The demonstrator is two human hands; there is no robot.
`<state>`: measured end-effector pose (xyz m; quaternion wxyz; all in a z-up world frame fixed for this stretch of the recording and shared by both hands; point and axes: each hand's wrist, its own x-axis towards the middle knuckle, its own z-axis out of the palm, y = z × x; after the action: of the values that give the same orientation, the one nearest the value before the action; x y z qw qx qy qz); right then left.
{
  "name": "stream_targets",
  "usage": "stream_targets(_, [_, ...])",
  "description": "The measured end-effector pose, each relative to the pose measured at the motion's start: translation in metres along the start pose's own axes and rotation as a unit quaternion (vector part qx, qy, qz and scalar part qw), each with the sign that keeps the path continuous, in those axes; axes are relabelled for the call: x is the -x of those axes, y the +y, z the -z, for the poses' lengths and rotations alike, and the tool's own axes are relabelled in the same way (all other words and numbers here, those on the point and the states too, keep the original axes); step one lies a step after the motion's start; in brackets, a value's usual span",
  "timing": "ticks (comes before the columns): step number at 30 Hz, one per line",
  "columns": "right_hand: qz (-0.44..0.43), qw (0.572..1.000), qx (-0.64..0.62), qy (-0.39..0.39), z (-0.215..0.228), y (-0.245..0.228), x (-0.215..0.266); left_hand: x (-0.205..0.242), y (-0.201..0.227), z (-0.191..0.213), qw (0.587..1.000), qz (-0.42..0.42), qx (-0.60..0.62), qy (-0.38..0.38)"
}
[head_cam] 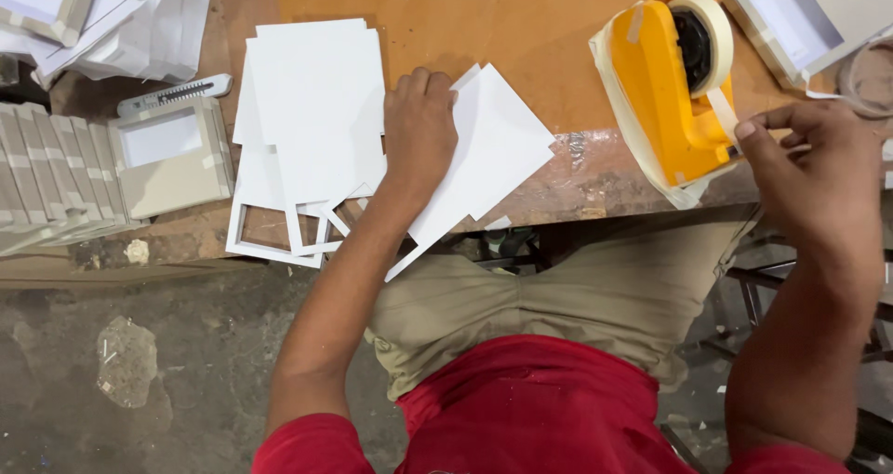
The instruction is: The person assembles white cardboard frames by applying clear tape to the edges using a yellow tape dispenser. They repeatedly pick up frames, apply tape to corners and edges, and place the finished units into a stack on the left.
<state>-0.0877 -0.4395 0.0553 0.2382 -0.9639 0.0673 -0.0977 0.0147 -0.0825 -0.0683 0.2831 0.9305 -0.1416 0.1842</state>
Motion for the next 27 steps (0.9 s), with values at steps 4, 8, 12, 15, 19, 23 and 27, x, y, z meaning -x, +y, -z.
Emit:
stream_targets(4, [-0.046,0.996,-0.061,-0.047,0.007,-0.011,-0.001,0.001,0.001,0.000,1.000,-0.010,0.000,0.010])
stream_targets(8, [-0.054,0.980,-0.188,-0.030,0.009,-0.017,-0.006,0.002,0.001,-0.001,1.000,-0.011,-0.002,0.014])
stream_targets(12, [-0.095,0.961,-0.260,-0.016,0.008,-0.007,-0.006,0.001,0.001,0.001,1.000,-0.005,-0.003,0.005])
stream_targets(15, [-0.125,0.961,-0.245,0.010,0.004,0.013,0.005,0.000,0.001,0.001,1.000,0.000,-0.012,-0.002])
stream_targets(19, [-0.171,0.892,-0.418,-0.012,-0.005,0.042,0.018,0.000,0.000,0.001,1.000,-0.005,-0.009,0.002])
stream_targets(23, [-0.147,0.854,-0.498,-0.031,-0.017,0.067,0.026,0.002,0.000,-0.001,1.000,-0.005,-0.007,0.003])
stream_targets(27, [-0.035,0.991,0.104,0.078,-0.019,0.077,0.050,0.002,0.002,0.001,1.000,-0.005,-0.016,-0.002])
